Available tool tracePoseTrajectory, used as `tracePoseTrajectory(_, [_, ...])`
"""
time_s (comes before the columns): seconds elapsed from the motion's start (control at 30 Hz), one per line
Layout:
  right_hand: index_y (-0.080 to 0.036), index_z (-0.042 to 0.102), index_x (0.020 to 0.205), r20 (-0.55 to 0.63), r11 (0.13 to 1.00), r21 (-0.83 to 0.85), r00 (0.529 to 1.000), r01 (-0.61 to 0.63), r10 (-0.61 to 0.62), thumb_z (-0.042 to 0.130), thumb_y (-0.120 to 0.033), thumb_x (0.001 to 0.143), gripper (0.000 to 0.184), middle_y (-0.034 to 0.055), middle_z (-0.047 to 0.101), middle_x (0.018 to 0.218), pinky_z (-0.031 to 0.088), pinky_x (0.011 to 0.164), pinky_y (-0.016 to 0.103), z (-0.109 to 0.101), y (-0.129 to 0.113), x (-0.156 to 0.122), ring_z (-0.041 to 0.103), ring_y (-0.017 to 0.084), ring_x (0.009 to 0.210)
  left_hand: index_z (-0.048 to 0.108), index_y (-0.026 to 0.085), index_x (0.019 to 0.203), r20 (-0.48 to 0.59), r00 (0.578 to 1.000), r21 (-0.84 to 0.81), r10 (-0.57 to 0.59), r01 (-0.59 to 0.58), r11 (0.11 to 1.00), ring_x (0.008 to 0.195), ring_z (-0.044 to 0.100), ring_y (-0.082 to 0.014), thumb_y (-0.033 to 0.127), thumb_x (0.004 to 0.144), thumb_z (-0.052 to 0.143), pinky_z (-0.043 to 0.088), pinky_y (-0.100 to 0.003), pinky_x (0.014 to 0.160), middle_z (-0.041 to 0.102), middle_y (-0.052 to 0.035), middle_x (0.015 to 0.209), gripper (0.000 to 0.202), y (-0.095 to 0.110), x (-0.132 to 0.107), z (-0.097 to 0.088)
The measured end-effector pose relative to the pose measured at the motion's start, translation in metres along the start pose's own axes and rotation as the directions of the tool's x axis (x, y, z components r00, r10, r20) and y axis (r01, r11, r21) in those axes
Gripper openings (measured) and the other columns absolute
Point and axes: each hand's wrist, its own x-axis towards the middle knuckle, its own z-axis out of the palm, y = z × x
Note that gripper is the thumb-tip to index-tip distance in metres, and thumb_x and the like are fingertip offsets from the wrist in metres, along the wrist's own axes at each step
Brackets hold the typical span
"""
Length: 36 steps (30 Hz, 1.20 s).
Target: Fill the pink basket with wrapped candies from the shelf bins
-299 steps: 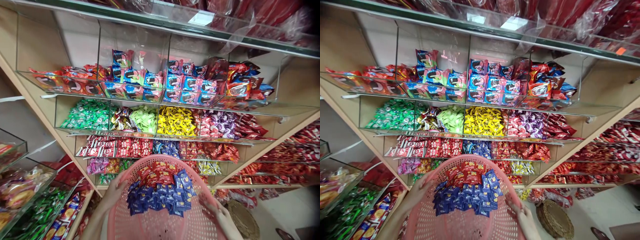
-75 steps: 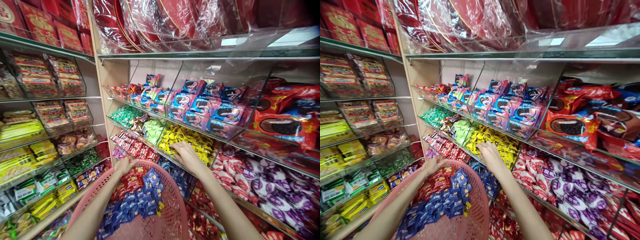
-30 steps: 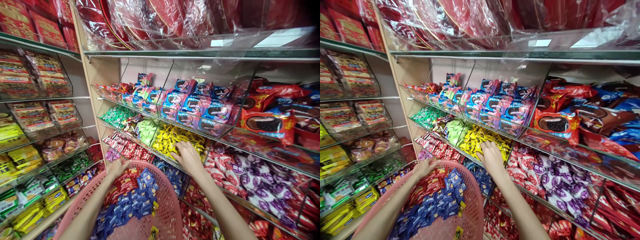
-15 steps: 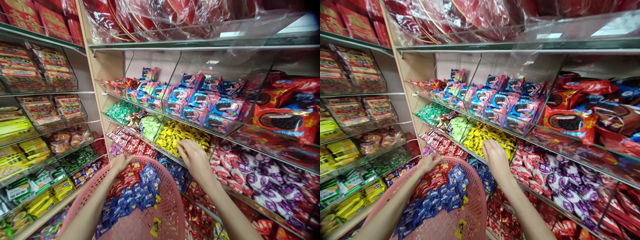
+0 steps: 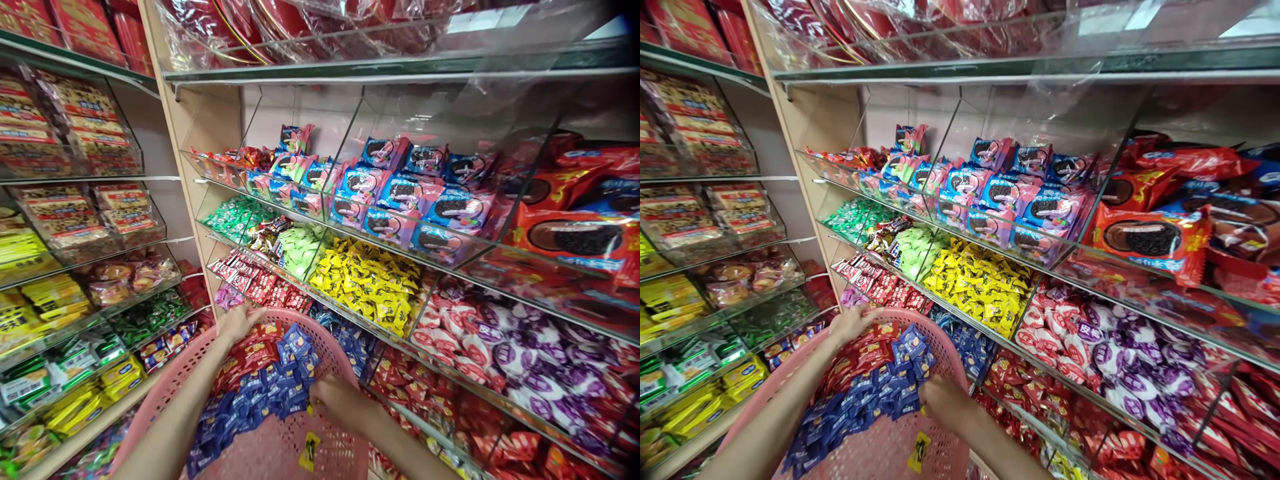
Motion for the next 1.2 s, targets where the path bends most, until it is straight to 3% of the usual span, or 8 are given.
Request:
tracePoseTrajectory(0.1, [-0.017, 0.065, 0.078, 0.089, 0.994, -0.111, 0.996, -0.015, 0.025, 0.046, -0.002, 0.071, 0.025, 0.0038, 0.068, 0.081, 0.04, 0.062, 0.023, -0.004, -0.008, -0.001, 0.062, 0.018, 0.079, 0.058, 0.021, 0.105, -0.003, 1.0, -0.004, 0.003, -0.003, 1.0, 0.096, 0.062, -0.0307, 0.074, 0.073, 0.022, 0.045, -0.037, 0.077, 0.069, -0.0133, 0.096, 0.071, 0.0, -0.001, -0.002])
tracePoseTrajectory(0.2, [-0.016, 0.061, 0.095, 0.02, 0.989, -0.144, 0.999, -0.035, 0.039, 0.047, -0.01, 0.078, 0.023, 0.0076, 0.066, 0.098, 0.042, 0.071, 0.026, -0.022, -0.013, -0.004, 0.06, 0.021, 0.09, 0.06, 0.021, 0.098, -0.003, 1.0, -0.012, 0.016, -0.016, 1.0, 0.094, 0.063, -0.0297, 0.072, 0.075, 0.022, 0.046, -0.036, 0.076, 0.069, -0.0122, 0.095, 0.067, 0.0, -0.002, -0.004])
tracePoseTrajectory(0.3, [-0.02, 0.059, 0.098, -0.148, 0.996, -0.083, 0.989, 0.014, -0.026, 0.046, -0.019, 0.085, 0.018, 0.0049, 0.063, 0.099, 0.042, 0.075, 0.027, -0.059, -0.016, -0.014, 0.059, 0.018, 0.089, 0.06, 0.021, 0.095, -0.006, 1.0, -0.01, 0.018, -0.018, 1.0, 0.092, 0.063, -0.0302, 0.072, 0.075, 0.021, 0.046, -0.036, 0.074, 0.069, -0.0131, 0.093, 0.067, 0.001, -0.002, -0.005])
tracePoseTrajectory(0.43, [-0.022, 0.058, 0.099, -0.378, 0.991, -0.064, 0.916, 0.116, -0.132, 0.037, -0.02, 0.091, 0.022, 0.0041, 0.062, 0.095, 0.042, 0.078, 0.027, -0.121, -0.01, -0.024, 0.056, 0.015, 0.088, 0.059, 0.02, 0.099, -0.018, 1.0, -0.008, 0.007, -0.007, 1.0, 0.092, 0.063, -0.0307, 0.073, 0.074, 0.022, 0.046, -0.037, 0.075, 0.069, -0.0141, 0.093, 0.07, 0.0, -0.002, -0.005])
tracePoseTrajectory(0.57, [-0.02, 0.059, 0.095, -0.449, 0.982, -0.181, 0.883, 0.06, -0.136, 0.041, -0.017, 0.088, 0.019, 0.0049, 0.06, 0.092, 0.041, 0.078, 0.031, -0.159, 0.012, -0.019, 0.053, 0.018, 0.089, 0.059, 0.021, 0.1, -0.03, 1.0, -0.015, 0.008, -0.008, 1.0, 0.092, 0.063, -0.03, 0.073, 0.074, 0.023, 0.045, -0.037, 0.076, 0.07, -0.013, 0.092, 0.068, 0.0, -0.002, -0.003])
tracePoseTrajectory(0.73, [-0.019, 0.059, 0.098, -0.371, 0.961, -0.274, 0.921, 0.019, -0.124, 0.048, -0.008, 0.08, 0.023, 0.0054, 0.06, 0.097, 0.038, 0.083, 0.032, -0.162, 0.033, -0.007, 0.05, 0.019, 0.093, 0.059, 0.02, 0.1, -0.031, 1.0, -0.028, 0.001, -0.002, 1.0, 0.093, 0.063, -0.0301, 0.073, 0.074, 0.024, 0.045, -0.037, 0.077, 0.069, -0.014, 0.093, 0.068, -0.001, -0.001, -0.001])
tracePoseTrajectory(1.2, [-0.02, 0.06, 0.097, -0.41, 0.946, -0.322, 0.907, -0.048, -0.094, 0.052, -0.014, 0.08, 0.02, 0.0056, 0.056, 0.095, 0.036, 0.076, 0.032, -0.161, 0.035, -0.005, 0.048, 0.02, 0.09, 0.058, 0.021, 0.098, -0.029, 1.0, 0.002, 0.002, -0.002, 1.0, 0.09, 0.063, -0.0315, 0.073, 0.074, 0.022, 0.045, -0.041, 0.076, 0.069, -0.0135, 0.091, 0.068, -0.001, -0.002, -0.002])
